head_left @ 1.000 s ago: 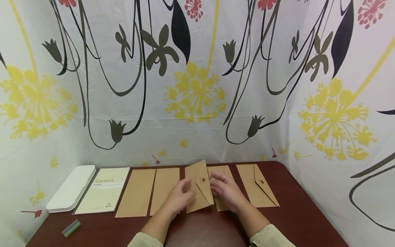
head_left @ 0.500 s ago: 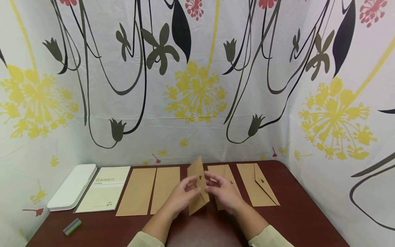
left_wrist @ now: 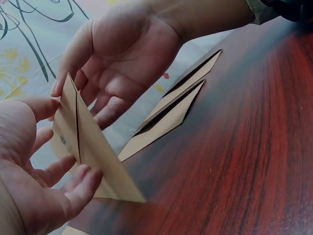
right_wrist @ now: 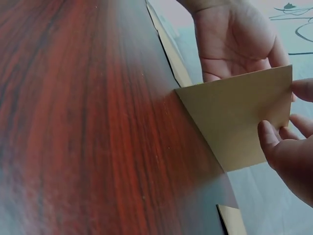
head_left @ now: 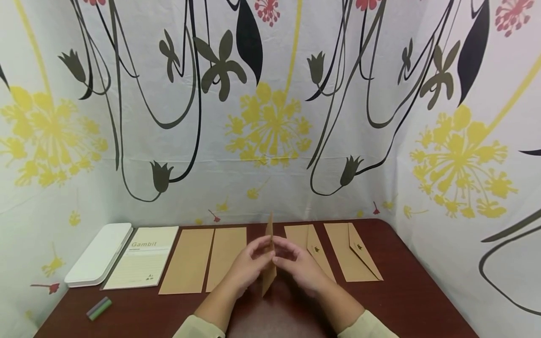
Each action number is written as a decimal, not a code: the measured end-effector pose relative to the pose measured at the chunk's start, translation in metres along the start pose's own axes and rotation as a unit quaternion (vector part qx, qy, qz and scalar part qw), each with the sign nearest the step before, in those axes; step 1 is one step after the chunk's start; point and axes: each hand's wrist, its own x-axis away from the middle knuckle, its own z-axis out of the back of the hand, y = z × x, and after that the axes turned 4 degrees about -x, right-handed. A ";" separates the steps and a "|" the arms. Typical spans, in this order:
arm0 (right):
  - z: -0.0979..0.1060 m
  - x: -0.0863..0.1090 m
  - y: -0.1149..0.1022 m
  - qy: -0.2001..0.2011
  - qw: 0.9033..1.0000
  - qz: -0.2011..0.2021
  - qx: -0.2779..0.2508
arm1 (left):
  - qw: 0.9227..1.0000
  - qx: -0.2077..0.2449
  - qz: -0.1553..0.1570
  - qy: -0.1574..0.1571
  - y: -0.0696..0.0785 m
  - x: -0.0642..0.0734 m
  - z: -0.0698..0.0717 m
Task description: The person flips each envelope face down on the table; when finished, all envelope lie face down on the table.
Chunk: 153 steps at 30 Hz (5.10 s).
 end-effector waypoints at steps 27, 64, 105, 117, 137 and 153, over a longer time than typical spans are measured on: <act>0.012 -0.005 0.024 0.038 0.992 -0.084 -0.088 | 0.988 -0.014 0.022 0.149 -0.007 -0.006 0.014; 0.045 -0.008 0.014 0.087 0.991 -0.058 -0.080 | 0.993 -0.044 0.028 0.101 -0.008 -0.006 -0.013; 0.135 0.034 0.018 0.104 0.989 -0.077 -0.074 | 0.998 -0.022 0.035 0.051 0.001 -0.028 -0.091; 0.140 0.039 0.016 0.156 0.983 -0.054 -0.081 | 0.998 -0.026 0.035 0.034 0.001 -0.028 -0.098; 0.108 0.037 0.008 0.133 0.987 -0.029 -0.081 | 0.999 0.023 -0.011 -0.039 0.013 -0.019 -0.107; 0.093 0.036 0.010 0.090 0.993 -0.044 -0.064 | 1.000 0.003 0.001 -0.023 0.025 -0.015 -0.109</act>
